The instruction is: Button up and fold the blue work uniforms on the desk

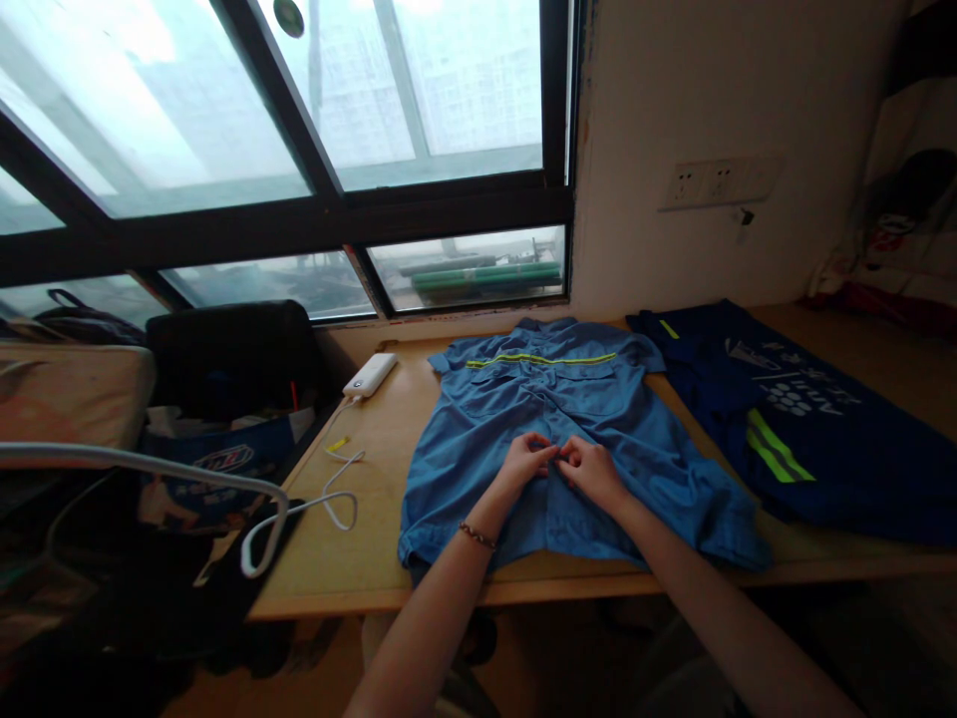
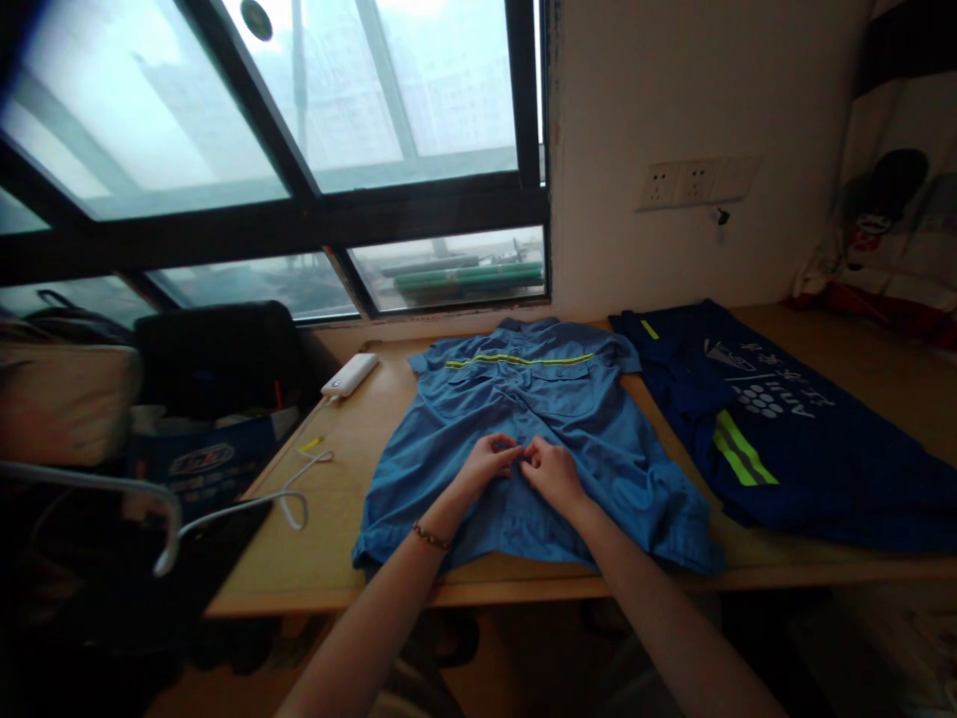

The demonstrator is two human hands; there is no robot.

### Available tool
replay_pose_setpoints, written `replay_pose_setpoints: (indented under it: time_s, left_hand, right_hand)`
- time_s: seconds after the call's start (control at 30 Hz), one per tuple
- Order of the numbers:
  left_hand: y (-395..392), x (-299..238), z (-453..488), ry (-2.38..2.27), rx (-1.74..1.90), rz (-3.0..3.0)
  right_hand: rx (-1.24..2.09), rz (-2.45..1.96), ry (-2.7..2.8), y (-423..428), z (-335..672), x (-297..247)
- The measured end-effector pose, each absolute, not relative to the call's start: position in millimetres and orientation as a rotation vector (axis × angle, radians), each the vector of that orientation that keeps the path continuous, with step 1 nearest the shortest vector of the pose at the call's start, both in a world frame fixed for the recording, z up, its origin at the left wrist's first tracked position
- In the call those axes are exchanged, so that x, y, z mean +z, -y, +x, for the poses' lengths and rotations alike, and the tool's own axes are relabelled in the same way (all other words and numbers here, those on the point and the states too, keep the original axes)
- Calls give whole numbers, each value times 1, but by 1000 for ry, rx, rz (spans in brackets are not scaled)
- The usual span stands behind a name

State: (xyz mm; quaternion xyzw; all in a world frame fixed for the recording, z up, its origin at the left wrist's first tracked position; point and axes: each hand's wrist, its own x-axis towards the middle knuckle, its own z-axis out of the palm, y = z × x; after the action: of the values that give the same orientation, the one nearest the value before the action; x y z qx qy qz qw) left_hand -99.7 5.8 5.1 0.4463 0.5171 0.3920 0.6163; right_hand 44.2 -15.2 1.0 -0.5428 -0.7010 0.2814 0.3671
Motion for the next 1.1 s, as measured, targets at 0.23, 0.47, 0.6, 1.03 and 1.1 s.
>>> replay_pose_setpoints:
  time_s: [0.23,0.47,0.6,1.03,1.1]
  left_hand:
    - [-2,5,-98,-1199,987,979]
    - [0,6,-95,-1143,1101,942]
    - [3,9,-93,-1118,1156,906]
    - [0,6,-95,-1053,1153,824]
    - [1,7,-95,-1037,1163,820]
  right_hand:
    - [596,-1410,1885,15,41,1]
    - [717,-1363,1774,14,39,3]
    - [842,-1339,1719,12,41,2]
    - [711,-1270,1756,14,40,4]
    - [716,-1290,1758,13,40,2]
